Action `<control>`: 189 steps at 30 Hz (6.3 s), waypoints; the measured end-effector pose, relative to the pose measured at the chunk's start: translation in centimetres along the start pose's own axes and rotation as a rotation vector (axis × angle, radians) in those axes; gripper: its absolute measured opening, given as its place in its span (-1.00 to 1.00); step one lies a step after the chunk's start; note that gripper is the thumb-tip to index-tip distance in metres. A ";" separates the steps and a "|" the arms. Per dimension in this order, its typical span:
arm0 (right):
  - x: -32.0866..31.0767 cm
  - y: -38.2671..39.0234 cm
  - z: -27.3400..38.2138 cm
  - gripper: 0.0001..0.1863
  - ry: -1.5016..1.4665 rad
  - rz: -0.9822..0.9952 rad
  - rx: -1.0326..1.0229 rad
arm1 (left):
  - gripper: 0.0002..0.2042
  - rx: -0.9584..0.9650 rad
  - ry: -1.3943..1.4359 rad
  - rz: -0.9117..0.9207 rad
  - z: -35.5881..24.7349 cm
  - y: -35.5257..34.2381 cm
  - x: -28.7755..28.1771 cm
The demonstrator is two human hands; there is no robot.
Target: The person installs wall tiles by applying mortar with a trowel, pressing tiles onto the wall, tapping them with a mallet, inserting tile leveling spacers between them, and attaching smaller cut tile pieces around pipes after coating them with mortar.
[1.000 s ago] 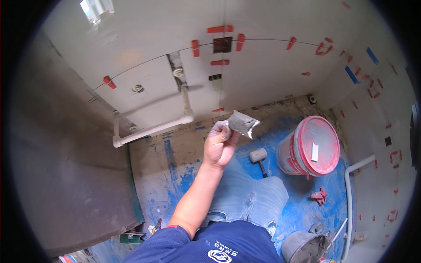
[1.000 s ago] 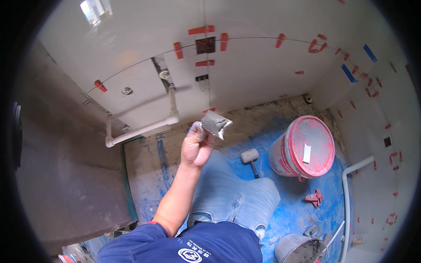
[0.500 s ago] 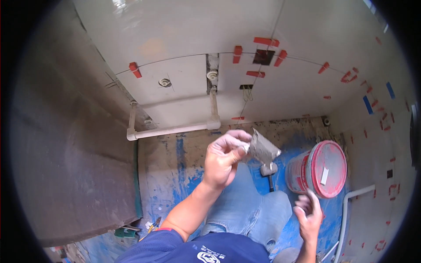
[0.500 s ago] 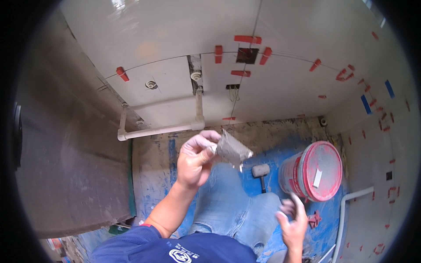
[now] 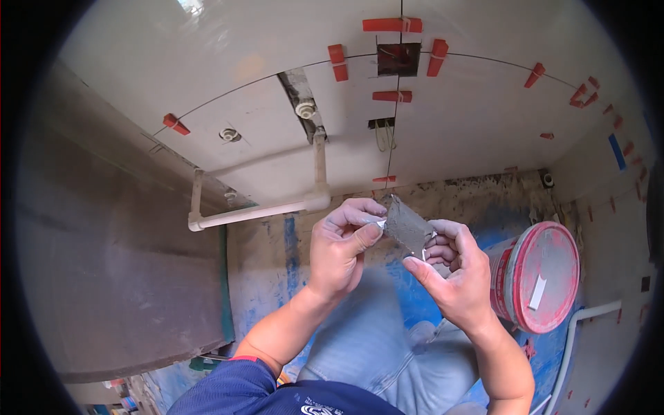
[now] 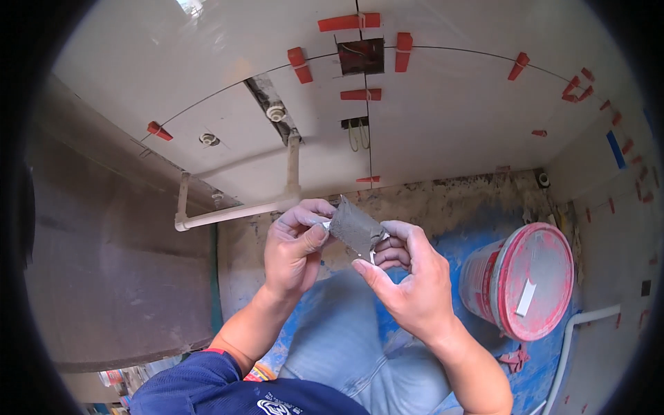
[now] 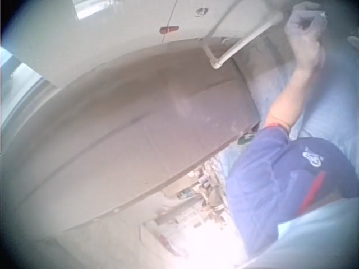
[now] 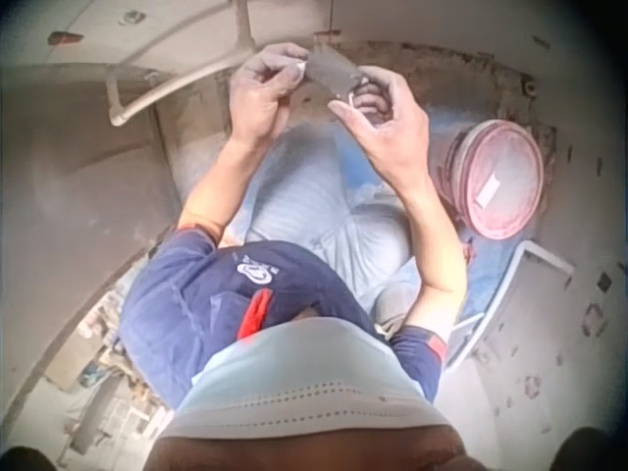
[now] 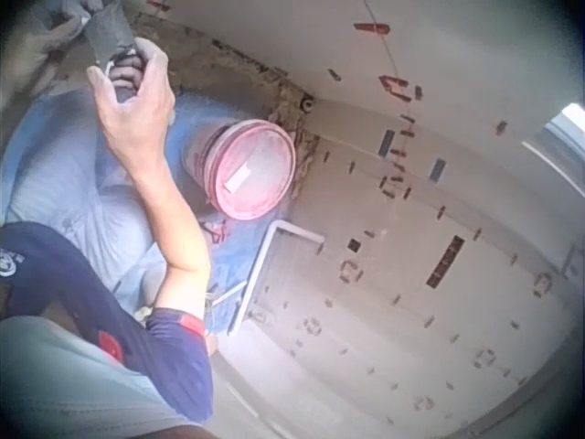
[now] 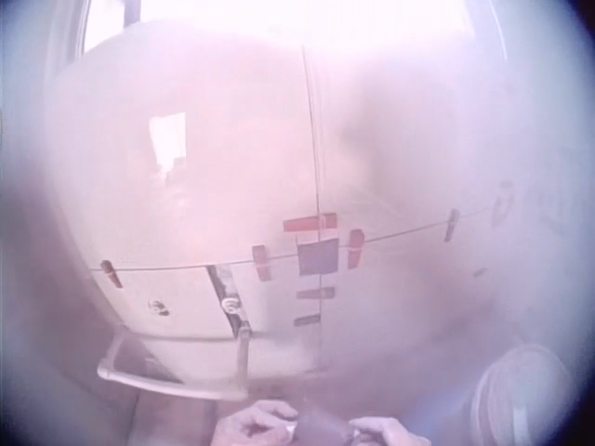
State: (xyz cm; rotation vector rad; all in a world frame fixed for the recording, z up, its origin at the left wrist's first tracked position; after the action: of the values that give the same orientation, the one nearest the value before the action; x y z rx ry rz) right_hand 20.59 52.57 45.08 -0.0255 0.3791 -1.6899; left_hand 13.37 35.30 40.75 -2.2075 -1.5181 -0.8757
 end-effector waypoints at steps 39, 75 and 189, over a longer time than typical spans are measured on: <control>9.3 -11.7 -14.0 -0.55 -1.171 0.646 0.305 | -0.74 0.423 -0.891 -0.672 -4.0 -4.2 -2.7; 11.3 -15.4 -17.7 -0.70 -0.318 0.110 0.055 | -0.60 0.569 -1.223 -1.042 -3.1 -16.3 -9.2; 17.0 -21.3 -17.7 -0.61 0.353 -0.342 -0.507 | -0.66 0.701 -1.441 -0.774 -6.2 -16.8 -14.9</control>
State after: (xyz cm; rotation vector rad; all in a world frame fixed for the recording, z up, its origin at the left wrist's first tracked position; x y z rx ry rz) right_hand -6.70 42.53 30.60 -0.1755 1.1144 -1.8937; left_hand -7.62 27.36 34.55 -1.5150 -2.6566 1.3488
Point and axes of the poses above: each hand's wrist, its own y-axis away from the middle knuckle, its own x-axis out of the palm, z = x × y, the point moved 1 cm from there along -y, towards the middle knuckle, and after that the axes turned 9 degrees about -x, right-handed, at the moved point
